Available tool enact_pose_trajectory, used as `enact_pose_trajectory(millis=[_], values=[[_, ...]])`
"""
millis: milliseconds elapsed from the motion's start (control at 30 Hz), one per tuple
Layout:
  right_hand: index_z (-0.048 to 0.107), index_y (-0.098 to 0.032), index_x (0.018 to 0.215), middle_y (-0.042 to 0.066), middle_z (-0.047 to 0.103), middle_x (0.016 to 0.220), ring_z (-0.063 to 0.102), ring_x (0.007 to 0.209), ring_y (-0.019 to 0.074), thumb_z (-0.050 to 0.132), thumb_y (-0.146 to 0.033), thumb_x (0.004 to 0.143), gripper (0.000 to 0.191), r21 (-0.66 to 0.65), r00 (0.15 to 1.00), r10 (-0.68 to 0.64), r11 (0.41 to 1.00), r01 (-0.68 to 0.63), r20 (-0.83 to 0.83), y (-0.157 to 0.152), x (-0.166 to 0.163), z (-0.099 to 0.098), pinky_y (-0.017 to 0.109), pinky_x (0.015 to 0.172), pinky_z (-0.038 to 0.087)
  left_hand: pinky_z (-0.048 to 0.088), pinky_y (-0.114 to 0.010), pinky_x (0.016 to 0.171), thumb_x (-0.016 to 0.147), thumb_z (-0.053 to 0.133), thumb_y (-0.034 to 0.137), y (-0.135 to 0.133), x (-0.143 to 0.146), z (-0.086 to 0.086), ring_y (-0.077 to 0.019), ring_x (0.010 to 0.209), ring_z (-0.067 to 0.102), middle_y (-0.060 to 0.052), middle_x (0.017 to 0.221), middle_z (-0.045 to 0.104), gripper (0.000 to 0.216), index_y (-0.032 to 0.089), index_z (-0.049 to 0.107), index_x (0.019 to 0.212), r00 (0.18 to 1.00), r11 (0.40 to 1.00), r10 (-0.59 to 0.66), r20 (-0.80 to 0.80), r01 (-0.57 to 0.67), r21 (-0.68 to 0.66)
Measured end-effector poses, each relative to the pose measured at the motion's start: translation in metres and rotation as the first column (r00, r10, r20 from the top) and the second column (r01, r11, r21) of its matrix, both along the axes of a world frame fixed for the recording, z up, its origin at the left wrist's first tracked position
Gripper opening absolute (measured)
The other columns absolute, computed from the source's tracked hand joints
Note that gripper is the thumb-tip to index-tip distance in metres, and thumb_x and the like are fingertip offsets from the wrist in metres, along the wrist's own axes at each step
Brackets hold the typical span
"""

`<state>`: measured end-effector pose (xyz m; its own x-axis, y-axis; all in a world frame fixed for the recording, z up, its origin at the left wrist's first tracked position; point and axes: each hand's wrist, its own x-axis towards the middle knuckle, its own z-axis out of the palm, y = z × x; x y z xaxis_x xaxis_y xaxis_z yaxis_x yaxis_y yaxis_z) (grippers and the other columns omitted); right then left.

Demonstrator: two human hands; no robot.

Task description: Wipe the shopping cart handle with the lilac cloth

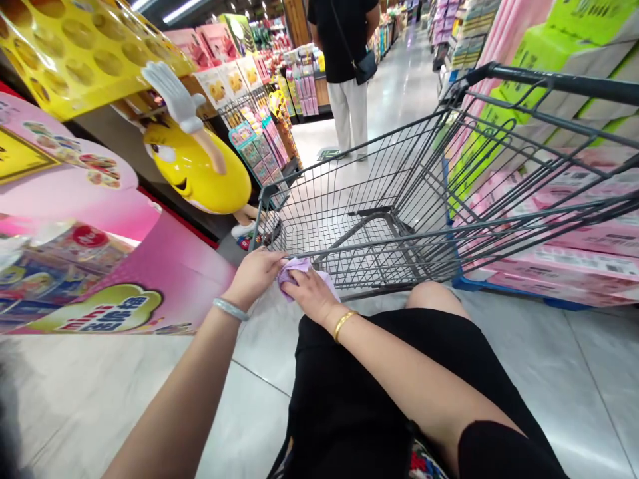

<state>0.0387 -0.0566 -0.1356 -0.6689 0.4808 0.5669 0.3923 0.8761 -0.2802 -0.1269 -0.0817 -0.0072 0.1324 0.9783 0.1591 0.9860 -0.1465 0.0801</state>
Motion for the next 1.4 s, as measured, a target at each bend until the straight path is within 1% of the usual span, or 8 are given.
enact_pose_trajectory(millis=[133, 300, 467, 600, 767, 1033, 1200, 1400], values=[[0.073, -0.027, 0.102, 0.006, 0.068, 0.105, 0.056, 0.097, 0.0229, 0.059, -0.014, 0.094, 0.020, 0.023, 0.987, 0.077, 0.997, -0.080, 0.139, 0.004, -0.016, 0.001, 0.037, 0.085, 0.049, 0.043, -0.032, 0.077, 0.100, 0.047, 0.035, -0.002, 0.003, -0.008, -0.0206, 0.088, 0.067, -0.004, 0.093, 0.076, 0.028, 0.024, 0.073, 0.102, 0.998, 0.998, 0.065, -0.003, -0.065, 0.017], [0.071, -0.026, 0.109, 0.007, 0.066, 0.116, 0.056, 0.106, 0.0234, 0.056, -0.021, 0.098, 0.019, 0.106, 0.976, 0.145, 0.981, -0.163, 0.165, 0.001, -0.030, -0.002, 0.039, 0.090, 0.049, 0.040, -0.033, 0.079, 0.100, 0.049, 0.033, -0.006, 0.009, -0.010, -0.0210, 0.090, 0.066, -0.004, 0.092, 0.075, 0.026, 0.024, 0.072, 0.095, 0.995, 0.994, 0.097, 0.006, -0.097, 0.052], [0.073, -0.021, 0.095, 0.004, 0.070, 0.104, 0.059, 0.102, 0.0201, 0.064, -0.010, 0.089, 0.015, 0.177, 0.914, 0.257, 0.930, -0.322, 0.313, 0.004, -0.022, -0.028, 0.036, 0.092, 0.048, 0.038, -0.033, 0.075, 0.100, 0.050, 0.036, -0.010, 0.011, -0.006, -0.0203, 0.086, 0.066, -0.002, 0.089, 0.075, 0.026, 0.025, 0.072, 0.092, 0.995, 0.994, 0.096, 0.008, -0.096, 0.059], [0.073, -0.020, 0.097, 0.004, 0.072, 0.101, 0.060, 0.101, 0.0202, 0.064, -0.007, 0.089, 0.018, 0.190, 0.923, 0.224, 0.937, -0.292, 0.313, 0.008, 0.001, -0.045, 0.037, 0.094, 0.048, 0.037, -0.033, 0.075, 0.100, 0.051, 0.037, -0.012, 0.014, -0.008, -0.0203, 0.086, 0.066, -0.002, 0.088, 0.075, 0.026, 0.025, 0.072, 0.092, 0.994, 0.992, 0.105, 0.015, -0.106, 0.063], [0.072, -0.023, 0.106, 0.007, 0.068, 0.118, 0.054, 0.118, 0.0237, 0.054, -0.013, 0.097, 0.022, 0.208, 0.968, 0.126, 0.963, -0.171, 0.217, 0.006, 0.018, -0.040, 0.042, 0.100, 0.044, 0.037, -0.035, 0.077, 0.100, 0.051, 0.037, -0.012, 0.019, -0.011, -0.0212, 0.088, 0.065, -0.002, 0.090, 0.075, 0.025, 0.026, 0.073, 0.095, 0.992, 0.990, 0.124, 0.018, -0.125, 0.069], [0.072, -0.025, 0.102, 0.006, 0.069, 0.115, 0.054, 0.111, 0.0223, 0.062, -0.017, 0.095, 0.015, 0.201, 0.993, 0.045, 0.977, -0.067, 0.113, 0.009, 0.066, -0.041, 0.040, 0.097, 0.043, 0.037, -0.040, 0.090, 0.103, 0.043, 0.038, -0.021, 0.031, -0.017, -0.0234, 0.098, 0.063, -0.004, 0.102, 0.075, 0.031, 0.029, 0.070, 0.116, 0.983, 0.973, 0.181, 0.041, -0.185, 0.135], [0.073, -0.028, 0.101, 0.006, 0.067, 0.120, 0.053, 0.115, 0.0230, 0.060, -0.019, 0.097, 0.017, 0.188, 0.998, -0.053, 0.981, 0.046, 0.033, 0.016, 0.088, -0.039, 0.042, 0.100, 0.040, 0.034, -0.042, 0.101, 0.103, 0.043, 0.042, -0.012, 0.066, -0.018, -0.0237, 0.108, 0.061, -0.005, 0.107, 0.073, 0.047, 0.030, 0.049, 0.148, 0.983, 0.967, 0.160, 0.093, -0.175, 0.186], [0.073, -0.027, 0.099, 0.006, 0.068, 0.114, 0.054, 0.112, 0.0224, 0.061, -0.014, 0.094, 0.018, 0.136, 0.979, -0.003, 0.990, -0.026, 0.204, 0.027, 0.116, -0.053, 0.040, 0.096, 0.043, 0.027, -0.044, 0.112, 0.102, 0.047, 0.039, 0.011, 0.115, -0.020, -0.0232, 0.115, 0.058, -0.004, 0.116, 0.071, 0.037, 0.032, 0.059, 0.136, 0.988, 0.974, 0.049, 0.147, -0.080, 0.211]])
